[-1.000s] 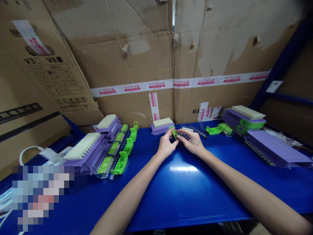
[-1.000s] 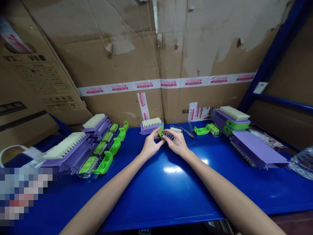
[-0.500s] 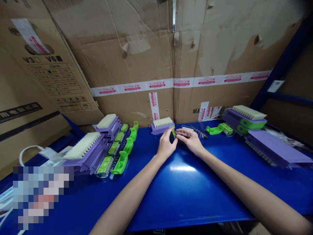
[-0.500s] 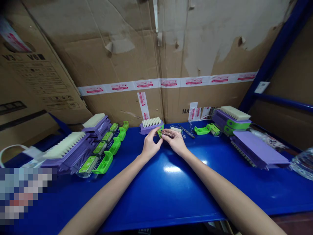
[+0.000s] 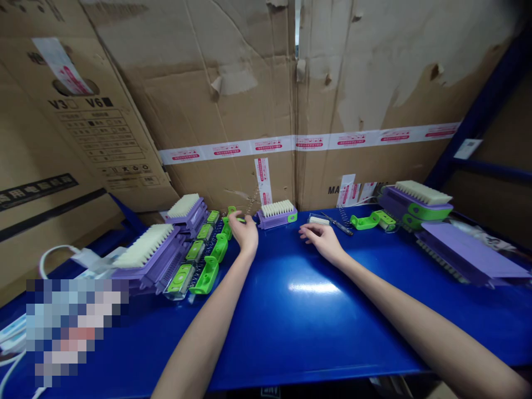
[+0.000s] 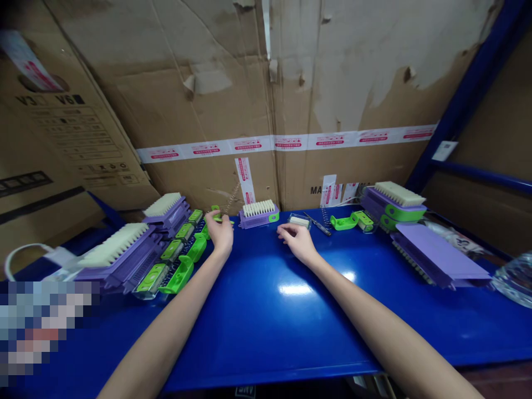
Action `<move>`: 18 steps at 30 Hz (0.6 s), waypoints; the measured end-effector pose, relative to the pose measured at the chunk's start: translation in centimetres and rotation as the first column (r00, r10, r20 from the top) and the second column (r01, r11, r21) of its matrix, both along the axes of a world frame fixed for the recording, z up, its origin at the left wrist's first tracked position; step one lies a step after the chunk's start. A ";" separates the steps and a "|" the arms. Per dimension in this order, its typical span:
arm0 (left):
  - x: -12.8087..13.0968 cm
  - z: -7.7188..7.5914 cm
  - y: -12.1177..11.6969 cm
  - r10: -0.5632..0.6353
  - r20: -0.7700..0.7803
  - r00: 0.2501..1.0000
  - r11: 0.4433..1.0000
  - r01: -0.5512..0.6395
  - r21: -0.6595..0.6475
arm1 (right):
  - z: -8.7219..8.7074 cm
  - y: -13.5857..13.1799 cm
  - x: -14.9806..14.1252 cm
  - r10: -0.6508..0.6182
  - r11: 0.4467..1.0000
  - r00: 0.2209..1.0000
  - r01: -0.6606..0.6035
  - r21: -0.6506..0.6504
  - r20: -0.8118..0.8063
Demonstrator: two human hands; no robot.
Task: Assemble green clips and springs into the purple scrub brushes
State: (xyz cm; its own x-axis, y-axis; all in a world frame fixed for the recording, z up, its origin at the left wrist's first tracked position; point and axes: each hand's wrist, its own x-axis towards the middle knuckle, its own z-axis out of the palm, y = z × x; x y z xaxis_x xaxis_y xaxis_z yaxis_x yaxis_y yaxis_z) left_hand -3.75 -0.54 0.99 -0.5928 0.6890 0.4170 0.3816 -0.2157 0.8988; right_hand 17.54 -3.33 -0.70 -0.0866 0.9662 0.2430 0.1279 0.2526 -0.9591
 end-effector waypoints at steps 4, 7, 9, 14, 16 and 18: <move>-1.1 0.8 -0.1 0.227 -0.019 0.974 0.972 -0.228 -0.066 | -0.1 0.2 0.1 0.006 1.000 1.000 -0.006 0.002 0.011; -1.2 1.1 -0.3 0.248 -0.058 0.967 0.962 -0.253 -0.105 | -0.1 0.2 0.1 0.012 1.000 1.000 -0.012 -0.007 -0.001; -1.3 1.2 -0.4 0.273 -0.075 0.959 0.953 -0.280 -0.116 | -0.2 0.2 0.1 0.009 1.000 1.000 -0.009 -0.012 -0.008; -1.7 1.4 -0.6 0.323 -0.115 0.940 0.935 -0.335 -0.115 | -0.3 0.3 0.0 0.002 1.000 0.999 -0.003 -0.029 -0.033; -1.8 1.4 -0.6 0.335 -0.129 0.934 0.928 -0.350 -0.130 | -0.3 0.3 0.0 0.002 1.000 0.999 -0.003 -0.031 -0.033; -1.8 1.5 -0.6 0.333 -0.147 0.931 0.922 -0.354 -0.155 | -0.3 0.3 0.0 0.003 0.999 1.000 -0.004 -0.031 -0.030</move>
State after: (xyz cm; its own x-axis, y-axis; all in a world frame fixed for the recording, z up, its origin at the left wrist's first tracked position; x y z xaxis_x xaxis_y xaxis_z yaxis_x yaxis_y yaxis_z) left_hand -5.55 -1.18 2.49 -0.7610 0.5198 0.3881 0.5075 0.1045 0.8553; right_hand 17.55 -3.00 -0.97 -0.0829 0.9731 0.2149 0.0980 0.2226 -0.9700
